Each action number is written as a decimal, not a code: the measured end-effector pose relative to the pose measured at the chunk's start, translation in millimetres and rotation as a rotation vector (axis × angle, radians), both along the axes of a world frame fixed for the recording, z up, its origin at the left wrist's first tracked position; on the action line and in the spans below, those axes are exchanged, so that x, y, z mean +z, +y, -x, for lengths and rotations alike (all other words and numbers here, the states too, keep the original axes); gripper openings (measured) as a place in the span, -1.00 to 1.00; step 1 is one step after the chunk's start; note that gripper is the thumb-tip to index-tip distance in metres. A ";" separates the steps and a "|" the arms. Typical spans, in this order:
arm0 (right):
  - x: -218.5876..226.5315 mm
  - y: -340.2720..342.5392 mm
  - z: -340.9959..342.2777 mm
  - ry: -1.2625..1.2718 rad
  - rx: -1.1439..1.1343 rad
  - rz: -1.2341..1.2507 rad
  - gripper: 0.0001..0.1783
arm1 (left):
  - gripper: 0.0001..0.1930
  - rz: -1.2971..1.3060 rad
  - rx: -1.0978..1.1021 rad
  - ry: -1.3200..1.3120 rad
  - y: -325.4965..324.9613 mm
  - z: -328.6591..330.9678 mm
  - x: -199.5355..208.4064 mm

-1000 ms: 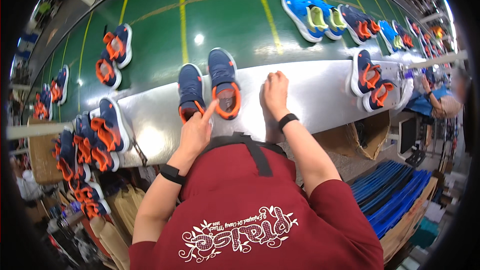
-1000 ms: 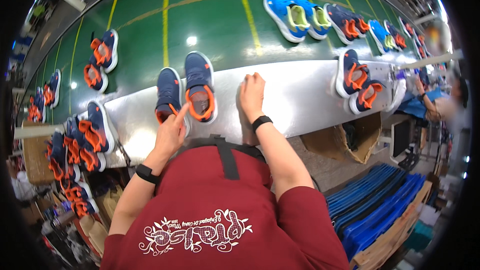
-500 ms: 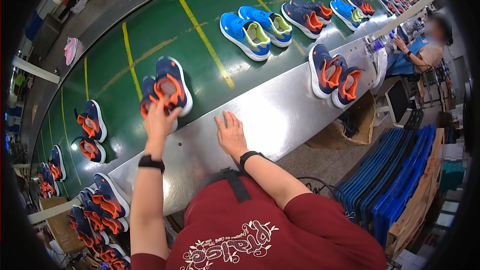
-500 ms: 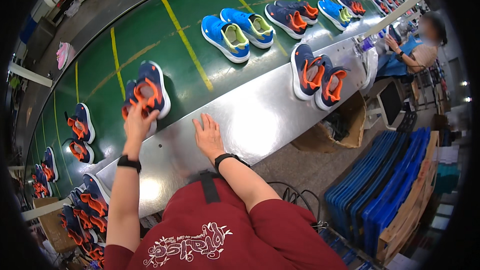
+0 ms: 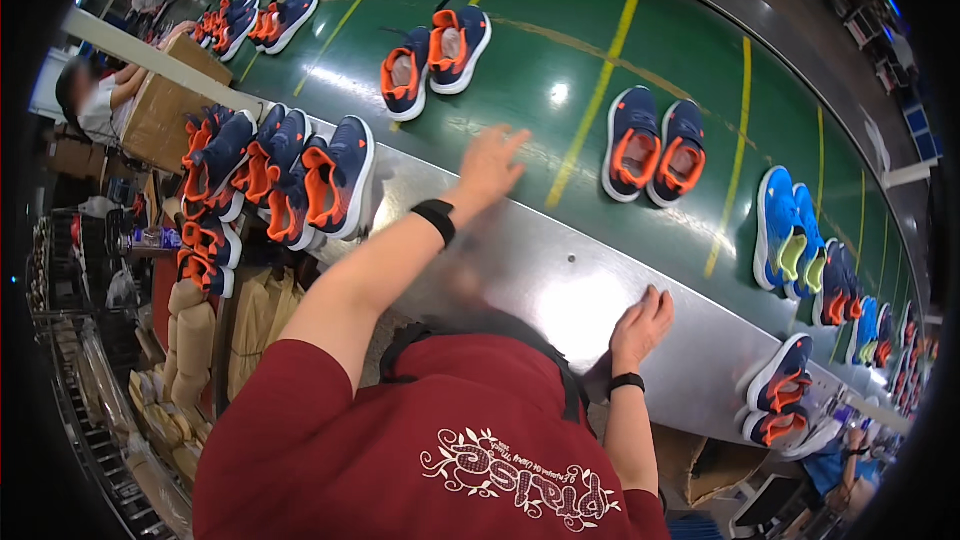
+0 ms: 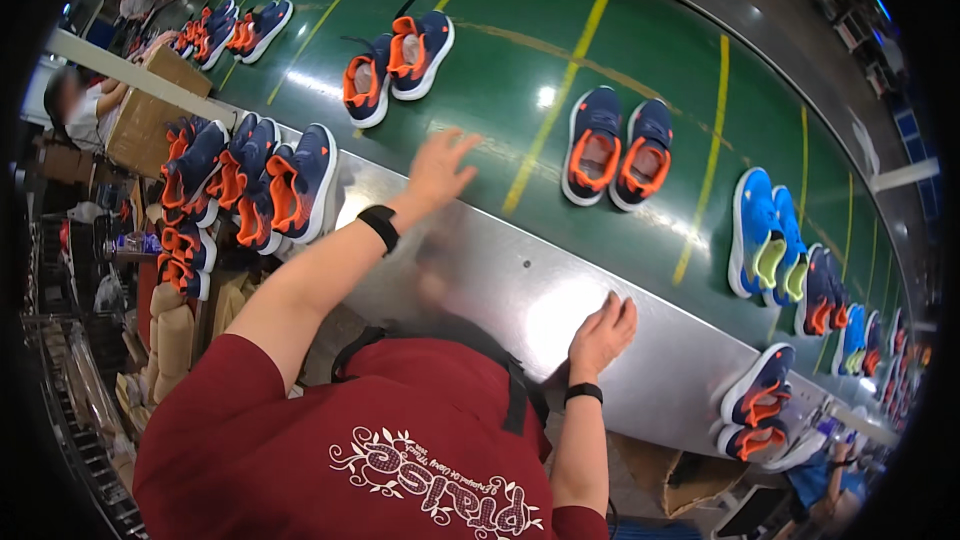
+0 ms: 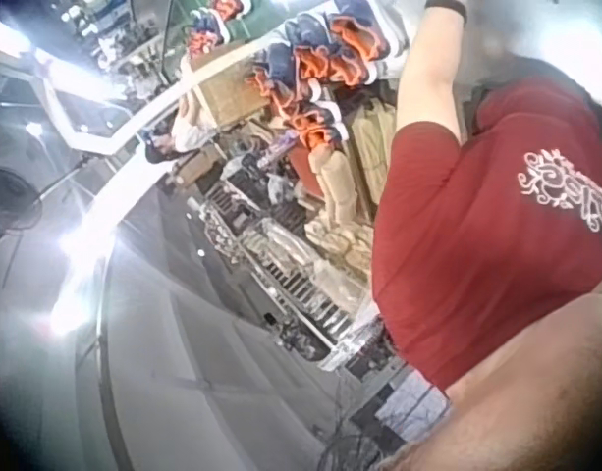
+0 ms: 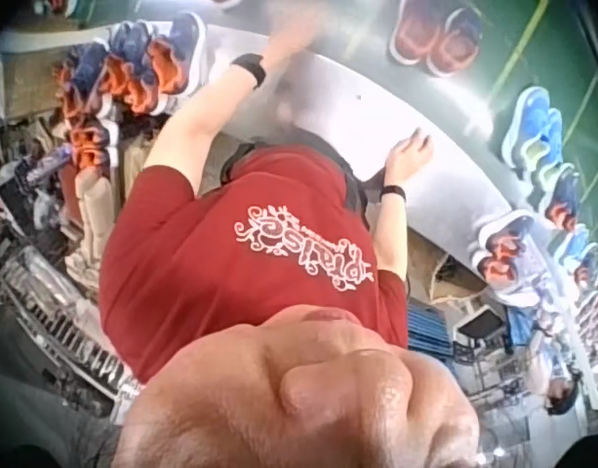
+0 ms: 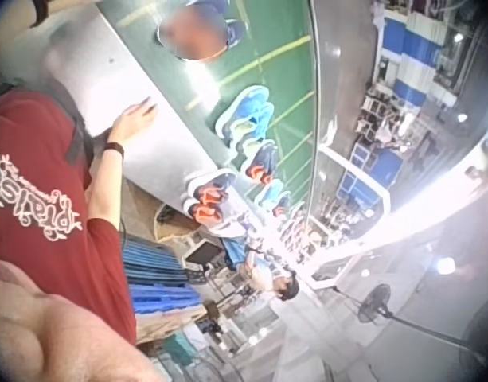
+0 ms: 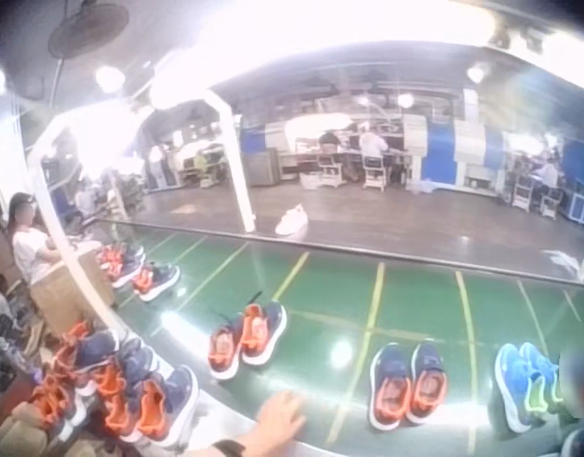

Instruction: The person picks up shoes from a conveyor belt, inserts paper stuffers, and fastens the straps before placing them back on the belt. They repeat this process for several pairs of shoes, including blue and navy ones.

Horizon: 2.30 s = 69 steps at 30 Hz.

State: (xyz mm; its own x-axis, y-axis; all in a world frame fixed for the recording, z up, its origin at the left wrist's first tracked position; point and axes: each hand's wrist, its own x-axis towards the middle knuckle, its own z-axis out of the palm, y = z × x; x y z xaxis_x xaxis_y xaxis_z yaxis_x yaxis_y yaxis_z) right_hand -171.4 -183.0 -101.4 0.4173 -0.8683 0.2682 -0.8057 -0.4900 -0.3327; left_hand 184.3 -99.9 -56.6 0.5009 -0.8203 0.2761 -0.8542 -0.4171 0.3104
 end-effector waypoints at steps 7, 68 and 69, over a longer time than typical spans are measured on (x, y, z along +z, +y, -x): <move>-1.5 2.2 -10.7 0.088 -0.005 -0.001 -0.62 | -0.16 -0.424 0.456 -0.076 27.7 -147.4 37.4; 40.4 95.7 -88.6 0.168 0.752 -0.360 -0.38 | -0.87 -0.134 -0.276 0.015 83.7 145.7 42.4; 47.1 94.1 -87.4 0.025 0.607 -0.584 -0.40 | -0.81 -0.078 -0.376 0.051 95.9 136.4 42.1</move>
